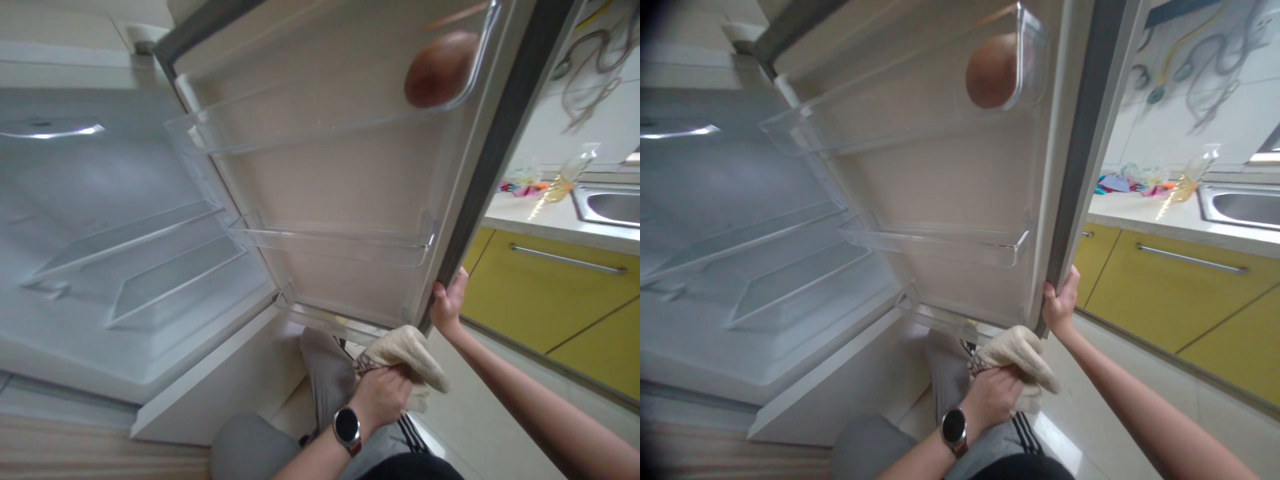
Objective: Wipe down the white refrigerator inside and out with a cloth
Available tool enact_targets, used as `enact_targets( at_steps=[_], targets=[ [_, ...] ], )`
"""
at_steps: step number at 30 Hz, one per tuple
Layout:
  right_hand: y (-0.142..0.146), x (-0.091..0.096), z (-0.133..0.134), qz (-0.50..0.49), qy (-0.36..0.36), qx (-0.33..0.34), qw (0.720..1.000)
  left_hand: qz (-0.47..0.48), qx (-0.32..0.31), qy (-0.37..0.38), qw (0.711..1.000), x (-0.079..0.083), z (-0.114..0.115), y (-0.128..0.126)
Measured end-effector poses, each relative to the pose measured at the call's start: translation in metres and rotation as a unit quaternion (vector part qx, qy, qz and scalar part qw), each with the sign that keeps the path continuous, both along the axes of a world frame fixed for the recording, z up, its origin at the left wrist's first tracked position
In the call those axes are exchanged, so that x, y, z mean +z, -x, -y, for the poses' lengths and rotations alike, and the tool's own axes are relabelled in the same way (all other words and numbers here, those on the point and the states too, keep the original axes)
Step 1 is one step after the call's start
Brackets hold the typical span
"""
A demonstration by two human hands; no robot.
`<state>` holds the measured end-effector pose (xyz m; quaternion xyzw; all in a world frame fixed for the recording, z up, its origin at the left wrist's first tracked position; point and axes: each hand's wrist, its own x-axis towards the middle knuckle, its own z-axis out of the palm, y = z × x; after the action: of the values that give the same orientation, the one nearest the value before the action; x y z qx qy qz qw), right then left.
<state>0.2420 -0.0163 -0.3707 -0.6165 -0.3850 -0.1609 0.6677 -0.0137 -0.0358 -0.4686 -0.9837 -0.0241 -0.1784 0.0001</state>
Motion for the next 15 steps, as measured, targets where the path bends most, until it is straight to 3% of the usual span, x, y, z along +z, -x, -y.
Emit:
enact_targets(
  at_steps=[3,8,12,15],
  targets=[
    [-0.002,-0.002,-0.001,0.001,-0.001,0.000,1.000,-0.012,0.050,0.041,0.998,-0.009,-0.019,0.028],
    [-0.013,-0.005,-0.011,0.002,-0.001,0.009,1.000,0.006,0.254,0.095,0.962,0.003,-0.065,0.083],
    [-0.023,-0.004,-0.019,0.007,0.004,0.006,1.000,0.116,0.375,0.220,0.893,0.022,-0.095,0.114],
    [-0.026,-0.002,-0.022,0.010,0.003,0.004,1.000,0.258,0.397,0.396,0.787,0.035,-0.116,0.130]
  ],
)
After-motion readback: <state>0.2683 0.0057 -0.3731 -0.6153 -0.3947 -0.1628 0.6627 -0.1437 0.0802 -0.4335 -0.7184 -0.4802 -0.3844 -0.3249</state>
